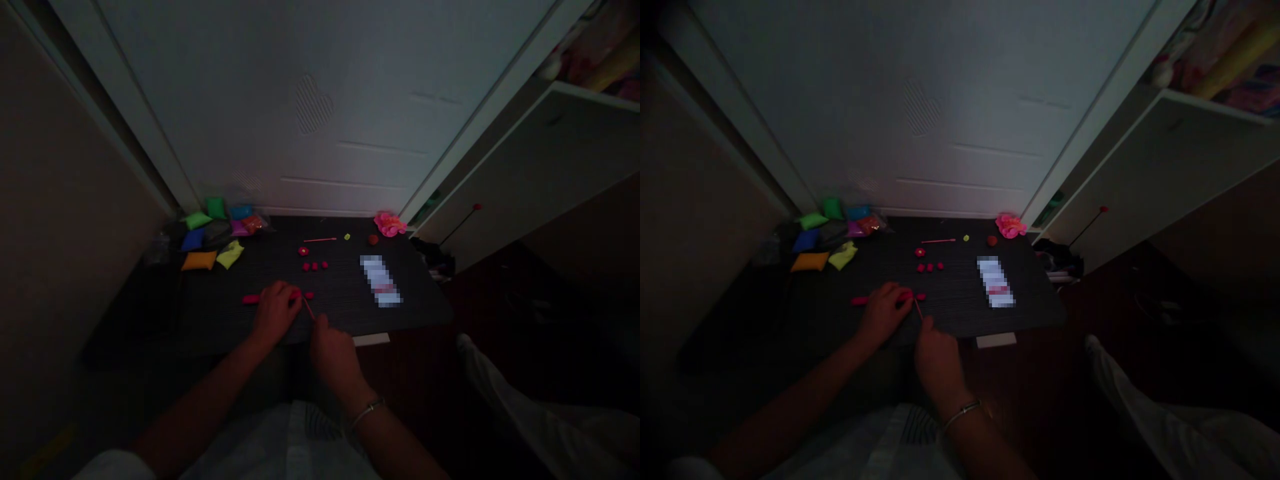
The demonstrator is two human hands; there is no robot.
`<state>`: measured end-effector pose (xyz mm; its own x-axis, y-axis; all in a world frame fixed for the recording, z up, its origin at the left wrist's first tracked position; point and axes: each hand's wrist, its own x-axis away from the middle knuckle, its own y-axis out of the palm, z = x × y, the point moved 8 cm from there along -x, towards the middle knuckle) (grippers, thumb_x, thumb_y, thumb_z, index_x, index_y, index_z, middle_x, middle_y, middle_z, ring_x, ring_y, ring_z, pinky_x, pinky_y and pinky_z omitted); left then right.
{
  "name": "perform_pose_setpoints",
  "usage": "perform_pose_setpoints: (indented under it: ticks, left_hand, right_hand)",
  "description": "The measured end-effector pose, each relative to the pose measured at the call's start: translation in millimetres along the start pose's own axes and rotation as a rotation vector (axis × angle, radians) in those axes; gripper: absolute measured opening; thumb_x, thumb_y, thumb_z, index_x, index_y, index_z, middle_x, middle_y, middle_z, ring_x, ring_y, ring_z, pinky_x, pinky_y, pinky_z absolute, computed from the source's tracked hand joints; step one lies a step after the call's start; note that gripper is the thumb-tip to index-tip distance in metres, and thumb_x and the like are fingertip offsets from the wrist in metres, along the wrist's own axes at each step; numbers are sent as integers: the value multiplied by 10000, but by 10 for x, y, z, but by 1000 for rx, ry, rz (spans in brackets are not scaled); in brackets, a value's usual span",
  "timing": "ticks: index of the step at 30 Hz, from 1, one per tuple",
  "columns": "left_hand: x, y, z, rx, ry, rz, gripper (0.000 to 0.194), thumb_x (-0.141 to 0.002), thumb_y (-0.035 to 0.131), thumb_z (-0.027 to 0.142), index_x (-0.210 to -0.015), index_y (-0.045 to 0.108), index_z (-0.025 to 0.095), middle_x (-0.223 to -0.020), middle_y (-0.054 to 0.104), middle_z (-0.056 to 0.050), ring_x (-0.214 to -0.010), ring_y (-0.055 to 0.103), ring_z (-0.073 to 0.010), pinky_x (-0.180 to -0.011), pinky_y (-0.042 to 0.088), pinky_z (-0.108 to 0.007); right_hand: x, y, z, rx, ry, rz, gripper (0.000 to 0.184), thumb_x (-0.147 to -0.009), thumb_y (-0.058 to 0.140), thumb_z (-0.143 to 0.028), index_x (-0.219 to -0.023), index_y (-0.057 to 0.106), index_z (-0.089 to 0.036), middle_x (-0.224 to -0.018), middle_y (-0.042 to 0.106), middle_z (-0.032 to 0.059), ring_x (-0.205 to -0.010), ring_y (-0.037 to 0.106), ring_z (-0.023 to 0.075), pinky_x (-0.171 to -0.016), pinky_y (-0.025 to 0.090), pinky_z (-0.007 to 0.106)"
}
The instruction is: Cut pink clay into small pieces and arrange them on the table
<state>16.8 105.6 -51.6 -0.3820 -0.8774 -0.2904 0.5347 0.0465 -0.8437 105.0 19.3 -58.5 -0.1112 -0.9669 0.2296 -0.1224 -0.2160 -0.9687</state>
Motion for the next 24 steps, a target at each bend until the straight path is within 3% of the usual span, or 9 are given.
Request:
perform_pose_setpoints:
  ticks: [11,18,24]
  left_hand:
    - [3,-20,21,-11,7,-5,204,-764,494,256,-908,615,178,-879,571,-68,-859,533,-217,-790,407,-363]
    - [23,-69,117,-30,75,23,280,-755,520,254,-1023,594,216,-928,576,-59,-939,510,-229,-847,369,-399]
    - [-91,-18,219,-66,177,-84,304,-722,589,248,-1024,603,271,-1010,565,-47,-1027,471,-247,-851,364,-399]
  right_hand:
    - [-157,-130,1,-24,9,68,156,-909,274,-202,-942,421,-166,-709,654,65,-650,655,194,-537,441,251]
    - [-191,-331,406,-212,173,235,241,-917,291,-277,-1061,443,-159,-797,655,59,-688,643,148,-563,392,207]
    - [-137,-233,582,-425,187,308,329,-915,256,-251,-1208,382,-174,-875,641,48,-716,625,148,-587,419,217]
